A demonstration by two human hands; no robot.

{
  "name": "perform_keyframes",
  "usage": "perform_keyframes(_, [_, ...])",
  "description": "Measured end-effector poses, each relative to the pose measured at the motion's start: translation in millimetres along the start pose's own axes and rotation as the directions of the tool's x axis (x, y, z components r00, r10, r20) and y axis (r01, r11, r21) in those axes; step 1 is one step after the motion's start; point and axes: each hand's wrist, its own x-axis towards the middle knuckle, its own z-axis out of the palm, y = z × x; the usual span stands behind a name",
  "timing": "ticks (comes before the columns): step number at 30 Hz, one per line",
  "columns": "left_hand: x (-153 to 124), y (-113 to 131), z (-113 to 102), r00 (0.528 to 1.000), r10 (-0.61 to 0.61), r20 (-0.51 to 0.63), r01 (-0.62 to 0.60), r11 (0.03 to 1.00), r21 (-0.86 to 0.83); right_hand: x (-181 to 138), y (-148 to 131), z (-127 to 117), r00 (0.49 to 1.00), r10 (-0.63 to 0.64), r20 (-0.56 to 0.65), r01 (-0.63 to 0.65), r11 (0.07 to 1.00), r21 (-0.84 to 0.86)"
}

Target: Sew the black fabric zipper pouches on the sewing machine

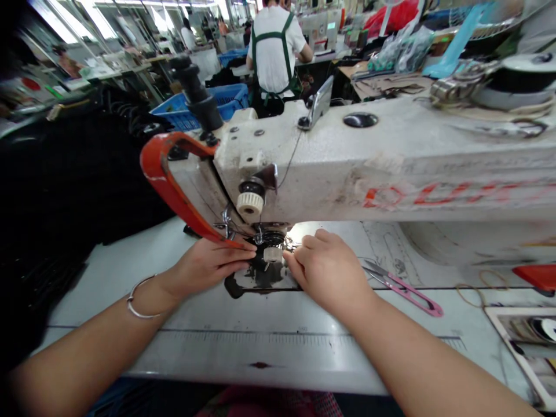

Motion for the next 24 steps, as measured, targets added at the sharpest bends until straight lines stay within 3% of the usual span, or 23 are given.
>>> perform_keyframes(6, [4.7, 26.5, 12.8, 0.996, -0.087, 0.016, 0.085, 0.993, 0.087, 0.3, -11.7, 7.3, 0.99, -0.115, -0.08, 0.13, 0.968, 0.217])
perform_keyframes(12, [11.8, 32.7, 16.4, 0.989, -0.145, -0.005, 0.144, 0.979, 0.147, 1.4, -17.6, 16.7, 0.991, -0.092, -0.097, 0.114, 0.962, 0.249])
perform_keyframes(19, [10.6, 32.8, 14.7, 0.998, -0.058, 0.008, 0.056, 0.988, 0.145, 0.2, -15.3, 14.0, 0.987, -0.096, -0.129, 0.137, 0.923, 0.359])
perform_keyframes(24, [8.8, 33.7, 15.8, 0.998, -0.057, 0.022, 0.053, 0.986, 0.159, 0.7, -18.2, 15.4, 0.988, -0.08, -0.13, 0.12, 0.932, 0.341])
